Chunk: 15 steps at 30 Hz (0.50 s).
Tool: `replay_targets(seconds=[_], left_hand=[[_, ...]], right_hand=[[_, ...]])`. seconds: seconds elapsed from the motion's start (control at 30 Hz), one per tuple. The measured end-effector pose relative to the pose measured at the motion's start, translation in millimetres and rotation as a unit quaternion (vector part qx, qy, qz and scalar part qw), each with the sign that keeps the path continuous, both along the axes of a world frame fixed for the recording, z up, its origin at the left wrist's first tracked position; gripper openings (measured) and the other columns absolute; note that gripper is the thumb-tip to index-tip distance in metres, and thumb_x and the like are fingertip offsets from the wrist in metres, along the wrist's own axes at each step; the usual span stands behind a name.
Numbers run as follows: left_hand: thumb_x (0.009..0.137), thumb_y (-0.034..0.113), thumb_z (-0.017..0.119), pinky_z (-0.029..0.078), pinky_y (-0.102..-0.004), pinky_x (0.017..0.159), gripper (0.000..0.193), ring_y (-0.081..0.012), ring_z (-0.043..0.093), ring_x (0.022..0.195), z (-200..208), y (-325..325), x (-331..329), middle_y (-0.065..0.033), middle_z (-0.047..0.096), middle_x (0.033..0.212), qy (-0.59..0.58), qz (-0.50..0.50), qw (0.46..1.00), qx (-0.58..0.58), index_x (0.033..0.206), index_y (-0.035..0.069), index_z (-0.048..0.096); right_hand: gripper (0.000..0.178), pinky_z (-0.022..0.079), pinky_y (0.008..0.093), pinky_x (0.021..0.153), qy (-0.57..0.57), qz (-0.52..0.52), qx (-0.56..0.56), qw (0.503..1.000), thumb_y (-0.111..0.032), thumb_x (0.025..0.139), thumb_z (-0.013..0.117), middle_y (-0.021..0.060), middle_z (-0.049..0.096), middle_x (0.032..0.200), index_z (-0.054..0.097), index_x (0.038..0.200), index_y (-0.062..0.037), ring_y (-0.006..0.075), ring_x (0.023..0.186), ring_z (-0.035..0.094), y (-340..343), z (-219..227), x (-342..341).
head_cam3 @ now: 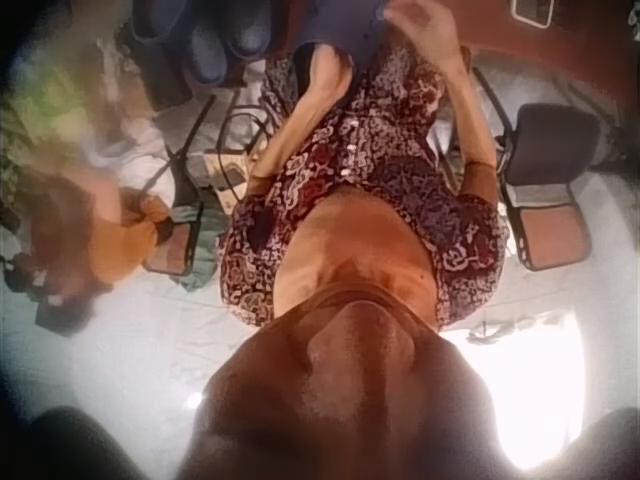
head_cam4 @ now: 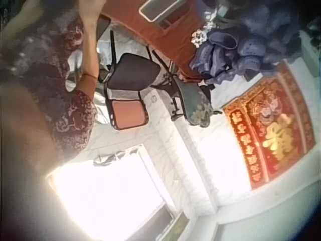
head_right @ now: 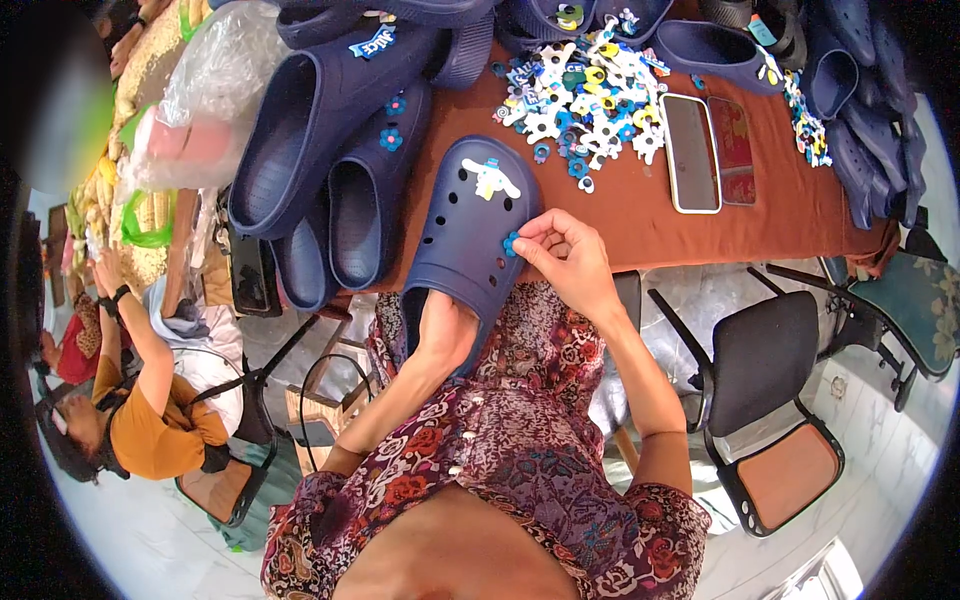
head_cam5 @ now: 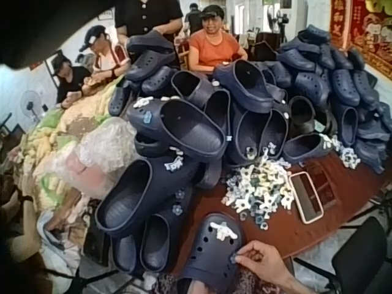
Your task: Attaching decorative charms and labels to blue foam clogs at a work table.
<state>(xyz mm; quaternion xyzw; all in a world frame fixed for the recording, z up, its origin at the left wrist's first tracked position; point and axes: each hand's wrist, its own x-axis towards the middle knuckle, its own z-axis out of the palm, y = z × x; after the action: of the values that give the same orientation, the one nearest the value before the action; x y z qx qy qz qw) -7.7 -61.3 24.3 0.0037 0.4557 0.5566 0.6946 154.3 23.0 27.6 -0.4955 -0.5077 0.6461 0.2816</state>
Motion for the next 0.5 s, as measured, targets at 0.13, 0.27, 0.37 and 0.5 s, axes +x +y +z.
replay_targets(seconds=[0.13, 0.27, 0.37, 0.5], left_hand=[[0.105, 0.034, 0.037, 0.036, -0.039, 0.113, 0.05, -0.0223, 0.048, 0.13, 1.3, -0.4, 3.8, -0.0105, 0.046, 0.144, 0.008, 0.015, 1.0, 0.011, 0.143, 0.001, 0.038], [0.106, 0.032, 0.037, 0.035, -0.0388, 0.113, 0.048, -0.0224, 0.048, 0.129, -2.3, -0.3, 2.5, -0.0105, 0.048, 0.142, -0.022, 0.029, 0.999, 0.007, 0.142, 0.001, 0.04], [0.106, 0.032, 0.036, 0.035, -0.0381, 0.113, 0.047, -0.0214, 0.046, 0.131, -4.8, -0.5, 0.3, -0.0098, 0.046, 0.144, -0.032, 0.022, 0.999, 0.027, 0.143, 0.002, 0.038], [0.106, 0.027, 0.035, 0.036, -0.0389, 0.113, 0.044, -0.0231, 0.049, 0.128, 0.1, 1.7, -0.8, -0.0107, 0.05, 0.141, -0.053, 0.037, 0.998, 0.028, 0.14, 0.0, 0.043]], right_hand=[[0.009, 0.051, 0.0187, 0.069, -0.027, -0.013, 0.019, 0.999, -0.002, 0.089, 0.069, 0.0025, 0.067, 0.086, 0.062, 0.095, 0.0002, 0.005, 0.077, 0.063, -3.5, 5.5, -5.9], [0.007, 0.051, 0.0205, 0.063, -0.016, -0.043, 0.07, 0.997, -0.003, 0.086, 0.072, 0.0025, 0.066, 0.085, 0.067, 0.091, 0.0, 0.0058, 0.072, 0.061, -5.4, 6.8, -10.0], [0.006, 0.049, 0.022, 0.061, -0.067, -0.07, 0.17, 0.981, -0.002, 0.087, 0.071, 0.0042, 0.065, 0.088, 0.07, 0.093, -0.0002, 0.0077, 0.072, 0.061, -14.6, 11.2, -19.8], [0.017, 0.048, 0.0226, 0.06, -0.093, -0.097, 0.214, 0.967, -0.002, 0.089, 0.068, 0.005, 0.061, 0.09, 0.071, 0.106, -0.003, 0.0093, 0.071, 0.06, -30.4, 9.1, -26.4]])
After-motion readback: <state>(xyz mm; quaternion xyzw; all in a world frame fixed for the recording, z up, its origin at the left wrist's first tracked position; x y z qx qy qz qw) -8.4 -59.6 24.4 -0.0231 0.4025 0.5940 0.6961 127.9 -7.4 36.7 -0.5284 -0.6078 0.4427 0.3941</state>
